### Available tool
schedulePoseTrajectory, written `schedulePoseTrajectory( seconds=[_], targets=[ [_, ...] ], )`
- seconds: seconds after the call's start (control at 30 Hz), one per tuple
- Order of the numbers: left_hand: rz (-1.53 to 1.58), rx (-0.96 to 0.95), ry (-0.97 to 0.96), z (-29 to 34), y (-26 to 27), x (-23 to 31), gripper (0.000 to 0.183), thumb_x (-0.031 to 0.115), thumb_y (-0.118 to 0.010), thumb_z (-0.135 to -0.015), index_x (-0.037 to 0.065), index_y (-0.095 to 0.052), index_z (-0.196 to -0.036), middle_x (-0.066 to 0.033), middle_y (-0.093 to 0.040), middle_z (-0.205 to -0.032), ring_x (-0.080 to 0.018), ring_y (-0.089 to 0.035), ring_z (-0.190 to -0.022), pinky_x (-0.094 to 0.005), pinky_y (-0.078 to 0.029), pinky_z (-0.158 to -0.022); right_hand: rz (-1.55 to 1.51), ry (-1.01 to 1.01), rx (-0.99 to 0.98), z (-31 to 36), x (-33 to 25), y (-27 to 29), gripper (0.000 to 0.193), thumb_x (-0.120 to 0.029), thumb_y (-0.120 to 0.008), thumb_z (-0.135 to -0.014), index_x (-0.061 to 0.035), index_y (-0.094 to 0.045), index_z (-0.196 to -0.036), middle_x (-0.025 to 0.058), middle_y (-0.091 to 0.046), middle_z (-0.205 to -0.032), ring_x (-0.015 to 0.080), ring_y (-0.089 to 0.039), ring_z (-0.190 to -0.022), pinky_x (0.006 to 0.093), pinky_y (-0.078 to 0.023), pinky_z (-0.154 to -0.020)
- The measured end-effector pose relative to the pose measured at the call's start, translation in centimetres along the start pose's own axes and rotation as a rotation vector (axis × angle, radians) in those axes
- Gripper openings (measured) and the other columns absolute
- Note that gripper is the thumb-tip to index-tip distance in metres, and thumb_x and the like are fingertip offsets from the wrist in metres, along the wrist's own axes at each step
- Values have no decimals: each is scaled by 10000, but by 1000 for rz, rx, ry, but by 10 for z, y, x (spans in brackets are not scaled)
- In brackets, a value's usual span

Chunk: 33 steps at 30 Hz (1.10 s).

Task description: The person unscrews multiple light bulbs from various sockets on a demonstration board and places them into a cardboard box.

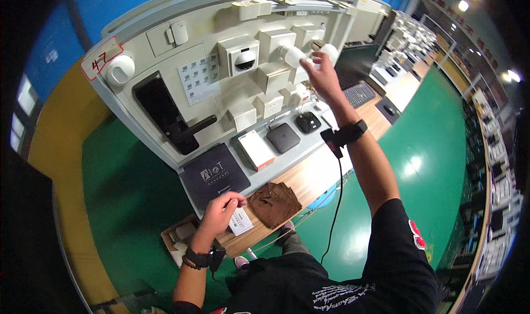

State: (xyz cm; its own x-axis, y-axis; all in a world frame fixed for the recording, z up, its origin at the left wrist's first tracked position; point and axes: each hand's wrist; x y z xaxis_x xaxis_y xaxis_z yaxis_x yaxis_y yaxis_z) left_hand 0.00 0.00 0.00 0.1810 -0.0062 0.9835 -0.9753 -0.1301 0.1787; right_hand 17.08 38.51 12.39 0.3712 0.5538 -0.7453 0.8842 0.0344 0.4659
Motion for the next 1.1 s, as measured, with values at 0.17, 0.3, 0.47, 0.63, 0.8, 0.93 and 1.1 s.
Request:
schedulePoseTrajectory(
  seconds=[0.17, 0.3, 0.47, 0.63, 0.8, 0.93, 1.1],
  targets=[
    [27, 58, -45, -92, -51, 48, 193, 89, -451, -963, -20, -601, -1013, -73, -647, -936, -139, -602, -889, -281, -477, -815, -405, -310, -374, -47, -18, -2, 580, -481, -620, -868, 31, -529, -1127, 155, -615, -1024, 197, -617, -863, 335, -542, -689],
    [31, 78, -127, -162, -65, 70, 193, 112, -457, -970, 1, -590, -1054, -46, -639, -987, -122, -584, -922, -276, -471, -809, -604, -390, -530, -56, -22, -10, 481, -406, -583, -904, 30, -546, -1105, 110, -632, -933, 211, -671, -744, 318, -571, -675],
    [171, 152, -135, -234, -70, 83, 260, 197, -423, -1000, 35, -529, -1174, -41, -612, -1100, -122, -584, -960, -276, -466, -814, -699, -479, -622, -63, -13, -10, 385, -334, -617, -884, 22, -592, -1029, 111, -634, -878, 204, -660, -740, 307, -572, -653],
    [173, 262, -252, -279, -72, 87, 329, 245, -413, -1012, 3, -508, -1215, -66, -603, -1131, -153, -601, -973, -277, -474, -852, -570, -408, -607, -68, -12, -14, 428, -340, -667, -835, 85, -618, -856, 144, -635, -785, 215, -652, -649, 306, -562, -546],
    [402, 207, -211, -297, -65, 97, 446, 351, -326, -1021, 17, -470, -1278, -113, -559, -1232, -209, -599, -1024, -339, -496, -875, 214, -33, -563, -76, -24, -12, 444, -340, -637, -780, 103, -641, -810, 257, -653, -735, 319, -677, -688, 392, -542, -642],
    [519, 159, -191, -315, -53, 93, 449, 369, -322, -1020, 33, -484, -1269, -107, -569, -1208, -210, -602, -990, -354, -498, -866, 704, 484, -289, -50, -34, -23, 279, -201, -631, -784, 43, -600, -915, 197, -626, -851, 343, -662, -743, 388, -557, -659],
    [656, 117, -128, -326, -56, 99, 470, 416, -330, -1010, 23, -520, -1184, -84, -591, -1105, -197, -604, -940, -358, -500, -843, 355, 185, -407, -57, -33, -6, 454, -342, -621, -857, 91, -543, -968, 243, -624, -932, 317, -671, -801, 355, -559, -666]
  ],
)
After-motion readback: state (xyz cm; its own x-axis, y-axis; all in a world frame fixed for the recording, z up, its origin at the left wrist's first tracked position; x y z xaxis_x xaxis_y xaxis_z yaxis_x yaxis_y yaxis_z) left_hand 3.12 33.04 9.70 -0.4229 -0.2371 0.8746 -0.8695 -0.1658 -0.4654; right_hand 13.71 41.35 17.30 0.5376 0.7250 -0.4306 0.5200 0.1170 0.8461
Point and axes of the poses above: each hand's wrist, its own z-axis away from the middle knuckle, its own y-axis out of the back of the hand, x = y × z
